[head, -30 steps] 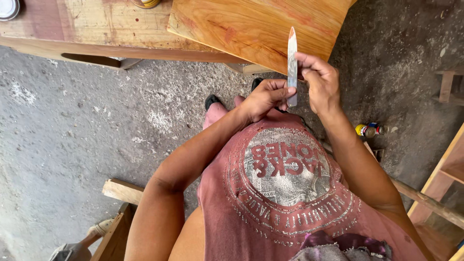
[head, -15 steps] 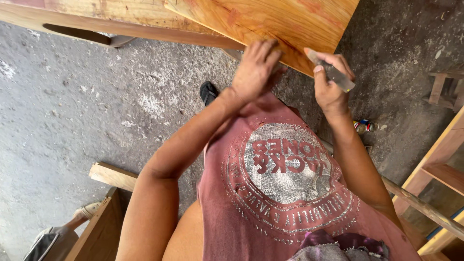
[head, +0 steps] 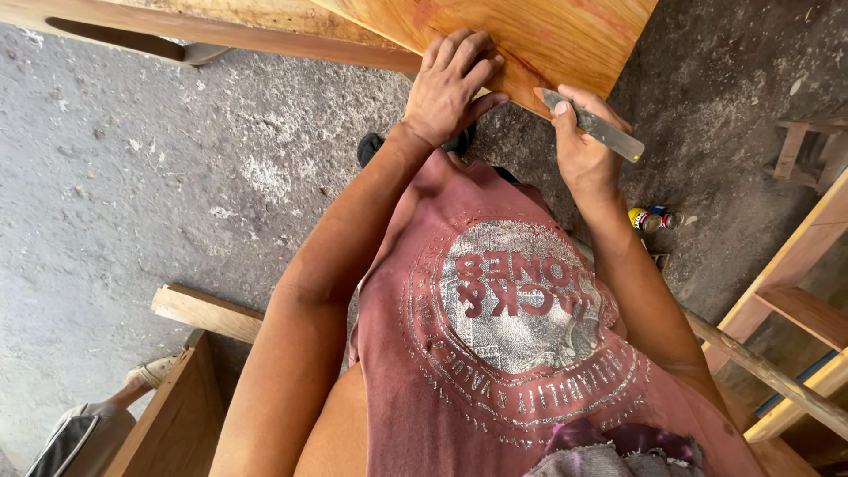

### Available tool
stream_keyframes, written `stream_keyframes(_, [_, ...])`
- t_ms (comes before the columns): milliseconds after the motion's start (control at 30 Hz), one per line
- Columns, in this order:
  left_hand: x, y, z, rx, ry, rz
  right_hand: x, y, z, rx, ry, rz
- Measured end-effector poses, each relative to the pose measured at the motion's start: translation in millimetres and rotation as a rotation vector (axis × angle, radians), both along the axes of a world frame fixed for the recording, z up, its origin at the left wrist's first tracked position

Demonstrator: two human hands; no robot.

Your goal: The person holds an open can of dark wood stain in one hand and uses a small brush to spread stain across a wooden board resting on the workbench, brushing the surface and edges, repositioning the board, and continuing to coat the wood.

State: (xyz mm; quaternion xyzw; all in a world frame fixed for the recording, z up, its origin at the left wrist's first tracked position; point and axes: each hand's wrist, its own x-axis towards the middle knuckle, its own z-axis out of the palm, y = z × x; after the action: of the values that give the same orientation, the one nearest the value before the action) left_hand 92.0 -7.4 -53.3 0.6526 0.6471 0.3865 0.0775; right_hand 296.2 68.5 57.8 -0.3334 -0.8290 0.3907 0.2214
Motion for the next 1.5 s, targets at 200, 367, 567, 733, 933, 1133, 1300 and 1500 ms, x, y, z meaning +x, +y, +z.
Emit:
stream_keyframes(200, [3, 3, 0, 0.019, 0.011, 0.022, -6, 1, 0, -0.011, -0.012, -0.025])
stream_keyframes(367, [3, 4, -4, 0.04, 0.014, 0.029, -11, 2, -5, 0.156, -0.027, 0.012])
stream_keyframes(567, [3, 0, -11, 0.058, 0.005, 0.038, -8, -1, -7, 0.341, -0.118, 0.114])
stream_keyframes(733, [4, 0, -13, 0.059, 0.003, 0.039, -2, 3, -2, 0.473, -0.191, 0.274])
stream_keyframes(933, [6, 4, -12, 0.058, -0.012, 0.026, 2, 12, 3, 0.531, -0.299, 0.382])
stream_keyframes(1133, [7, 12, -7, 0.063, -0.009, 0.02, 4, 26, 12, 0.497, -0.292, 0.411])
stream_keyframes(1300, [7, 20, -3, 0.074, 0.007, 0.026, 5, 38, 21, 0.333, -0.232, 0.289])
stream_keyframes(1500, [7, 23, -3, 0.082, -0.008, 0.031, -2, 38, 17, 0.185, -0.12, 0.208])
